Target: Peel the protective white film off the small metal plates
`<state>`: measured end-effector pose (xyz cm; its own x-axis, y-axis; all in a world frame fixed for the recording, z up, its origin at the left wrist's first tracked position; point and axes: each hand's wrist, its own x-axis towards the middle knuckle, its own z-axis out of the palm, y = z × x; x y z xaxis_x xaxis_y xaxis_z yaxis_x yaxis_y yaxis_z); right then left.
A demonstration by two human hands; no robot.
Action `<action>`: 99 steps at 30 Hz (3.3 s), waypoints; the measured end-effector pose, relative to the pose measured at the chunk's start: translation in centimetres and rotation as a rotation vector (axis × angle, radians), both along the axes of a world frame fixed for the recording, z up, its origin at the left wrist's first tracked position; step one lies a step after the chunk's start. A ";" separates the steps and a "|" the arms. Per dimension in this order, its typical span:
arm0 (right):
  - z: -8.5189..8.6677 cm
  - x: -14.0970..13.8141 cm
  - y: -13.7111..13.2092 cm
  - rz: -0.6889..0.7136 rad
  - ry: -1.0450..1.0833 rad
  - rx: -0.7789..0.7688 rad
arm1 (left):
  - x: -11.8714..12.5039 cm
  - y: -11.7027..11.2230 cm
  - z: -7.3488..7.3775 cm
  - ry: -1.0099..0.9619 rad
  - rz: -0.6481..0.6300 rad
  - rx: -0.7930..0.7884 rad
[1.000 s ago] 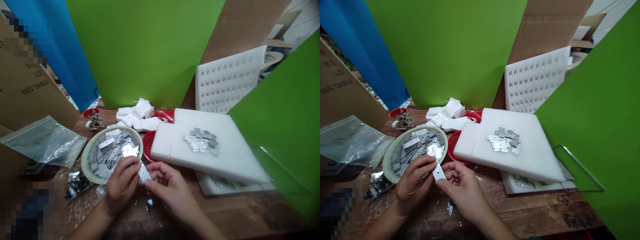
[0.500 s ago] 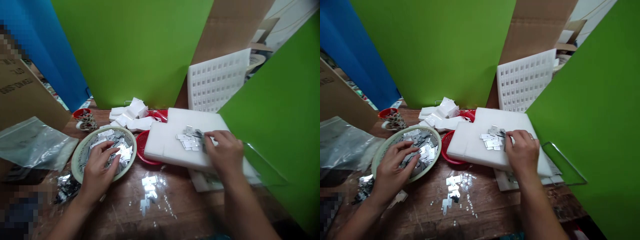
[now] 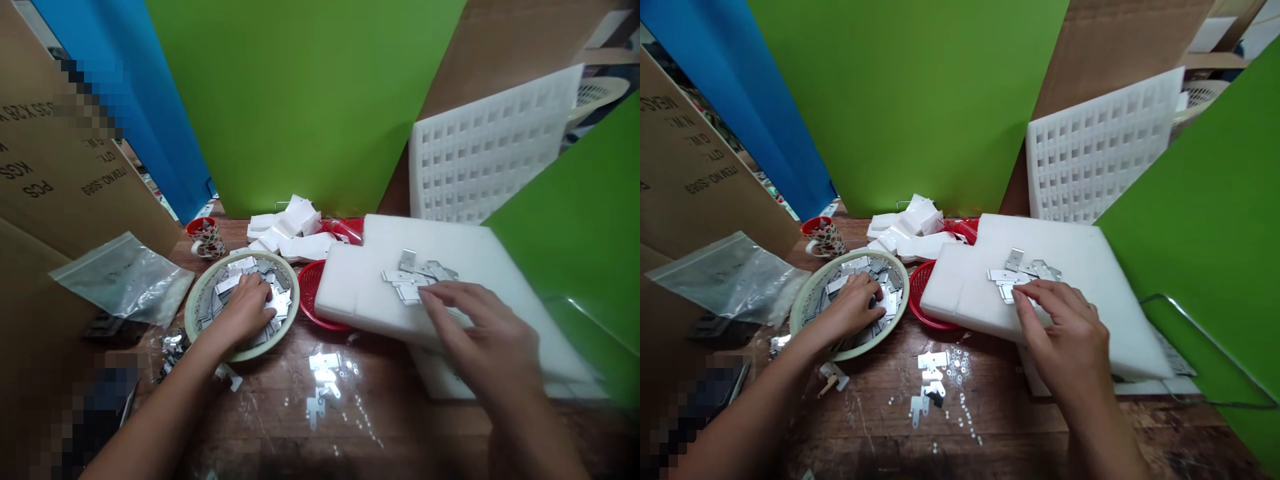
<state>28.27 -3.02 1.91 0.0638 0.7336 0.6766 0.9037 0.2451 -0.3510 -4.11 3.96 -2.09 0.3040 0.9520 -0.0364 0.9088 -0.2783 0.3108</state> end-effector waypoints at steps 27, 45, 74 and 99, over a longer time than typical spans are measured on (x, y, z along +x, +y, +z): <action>-0.7 -0.6 1.4 0.096 0.053 -0.075 | -2.5 -0.7 1.6 -0.087 -0.312 -0.351; -4.9 -1.5 -2.3 -0.001 -0.576 -0.211 | -2.2 0.1 1.7 -0.152 -0.326 -0.443; -2.7 -4.8 4.1 0.152 -0.447 0.244 | -2.6 -0.7 0.8 -0.237 -0.296 -0.395; -7.1 -5.9 6.3 0.046 -0.399 -0.089 | -2.6 -1.2 0.2 -0.328 -0.248 -0.312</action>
